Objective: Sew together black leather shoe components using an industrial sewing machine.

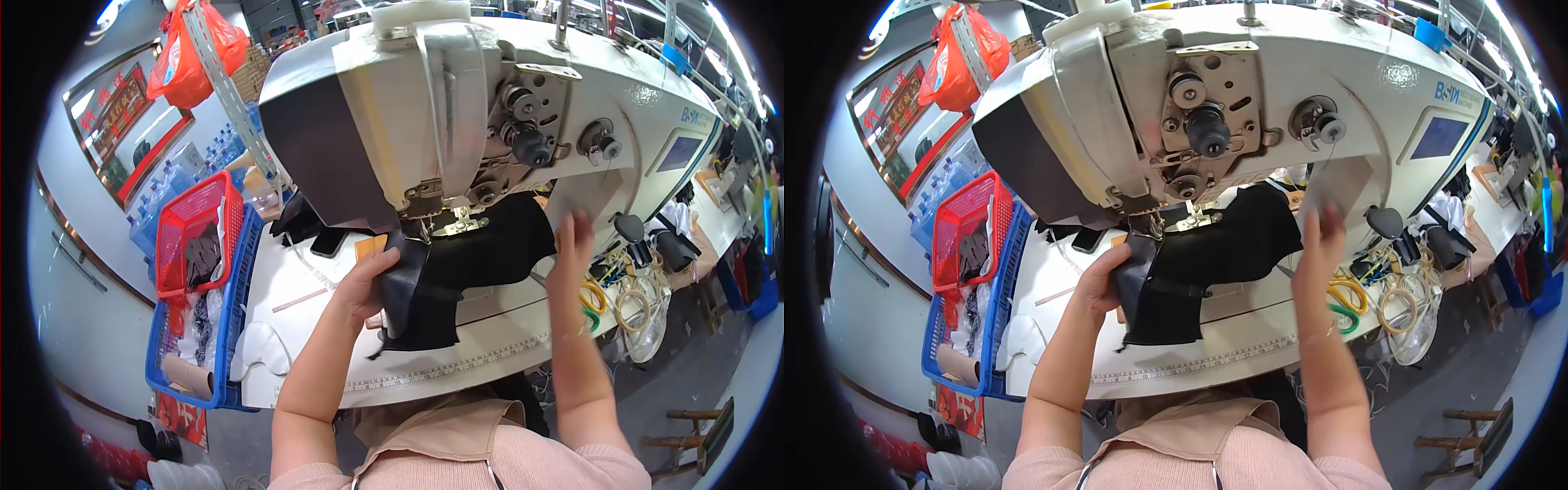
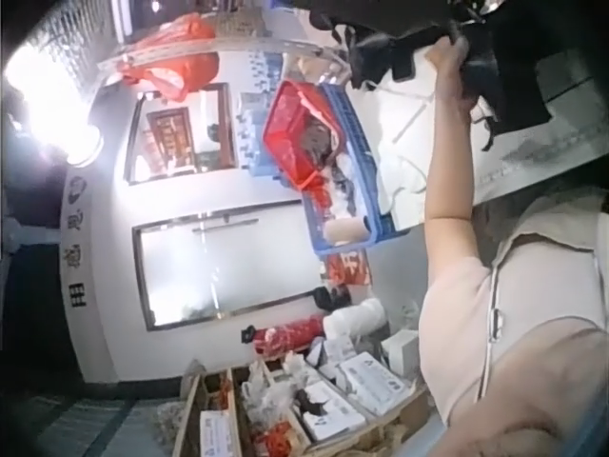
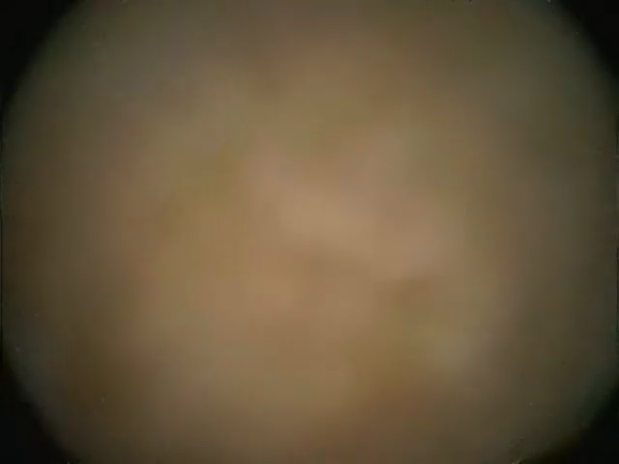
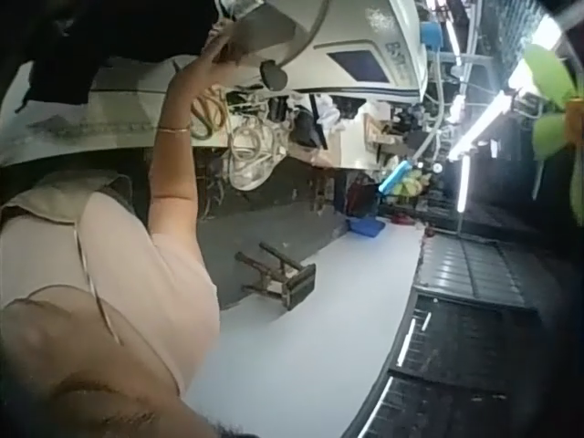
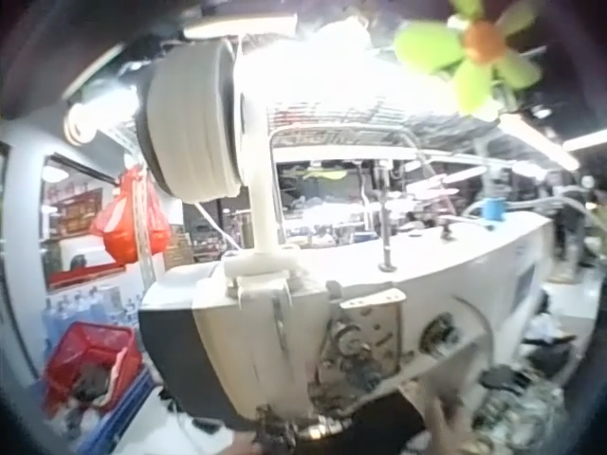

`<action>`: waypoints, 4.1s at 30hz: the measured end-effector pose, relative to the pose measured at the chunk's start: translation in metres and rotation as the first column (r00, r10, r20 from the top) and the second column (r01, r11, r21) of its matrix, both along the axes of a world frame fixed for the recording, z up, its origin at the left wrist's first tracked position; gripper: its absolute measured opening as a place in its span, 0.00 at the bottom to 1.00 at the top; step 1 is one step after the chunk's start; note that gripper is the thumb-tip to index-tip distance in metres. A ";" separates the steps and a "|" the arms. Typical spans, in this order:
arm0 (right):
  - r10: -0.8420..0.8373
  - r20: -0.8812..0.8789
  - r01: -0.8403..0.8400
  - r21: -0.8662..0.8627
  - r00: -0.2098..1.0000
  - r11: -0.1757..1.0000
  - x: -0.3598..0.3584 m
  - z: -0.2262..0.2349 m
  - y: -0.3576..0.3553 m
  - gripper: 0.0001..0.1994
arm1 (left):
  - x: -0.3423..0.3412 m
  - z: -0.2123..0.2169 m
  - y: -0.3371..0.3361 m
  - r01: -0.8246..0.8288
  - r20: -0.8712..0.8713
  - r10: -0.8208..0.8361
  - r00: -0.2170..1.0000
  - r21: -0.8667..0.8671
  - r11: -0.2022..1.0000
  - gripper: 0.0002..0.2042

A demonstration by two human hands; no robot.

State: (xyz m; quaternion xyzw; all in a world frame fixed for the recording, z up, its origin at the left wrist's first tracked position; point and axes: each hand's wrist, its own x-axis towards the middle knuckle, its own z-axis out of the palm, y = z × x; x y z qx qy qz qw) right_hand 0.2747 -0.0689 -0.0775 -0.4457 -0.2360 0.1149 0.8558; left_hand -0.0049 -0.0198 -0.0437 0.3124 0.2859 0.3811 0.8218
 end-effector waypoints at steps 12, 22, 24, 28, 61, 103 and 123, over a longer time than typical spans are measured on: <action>0.952 0.009 -0.882 0.381 0.305 0.279 -0.044 -0.042 -0.039 0.30 | -0.001 0.003 0.005 0.118 -0.046 -0.113 0.992 0.129 0.985 0.17; 0.782 -0.337 -0.811 0.083 0.523 0.579 -0.035 0.011 -0.023 0.08 | 0.004 0.005 -0.010 0.000 -0.090 0.026 0.996 0.276 0.961 0.17; 0.798 -0.349 -0.823 0.113 0.491 0.556 -0.034 0.009 -0.021 0.07 | 0.004 0.010 -0.013 0.000 -0.130 0.043 0.991 0.311 0.950 0.19; 0.811 -0.423 -0.846 0.165 0.403 0.507 -0.049 -0.021 -0.021 0.15 | 0.000 0.009 -0.011 0.130 -0.352 -0.002 0.936 0.340 0.931 0.24; 0.834 -0.514 -0.888 0.263 0.201 0.377 -0.090 0.012 -0.050 0.19 | -0.001 0.034 -0.002 0.276 -0.365 -0.241 0.899 0.045 0.960 0.25; 0.783 -0.316 -0.820 0.029 0.535 0.572 -0.011 0.039 0.015 0.04 | 0.018 0.038 -0.022 0.116 -0.529 0.155 0.835 0.443 0.889 0.18; 0.666 -0.398 -0.741 -0.056 0.631 0.669 -0.025 0.066 0.063 0.13 | 0.023 0.030 -0.002 0.094 -0.631 0.408 0.660 0.608 0.788 0.22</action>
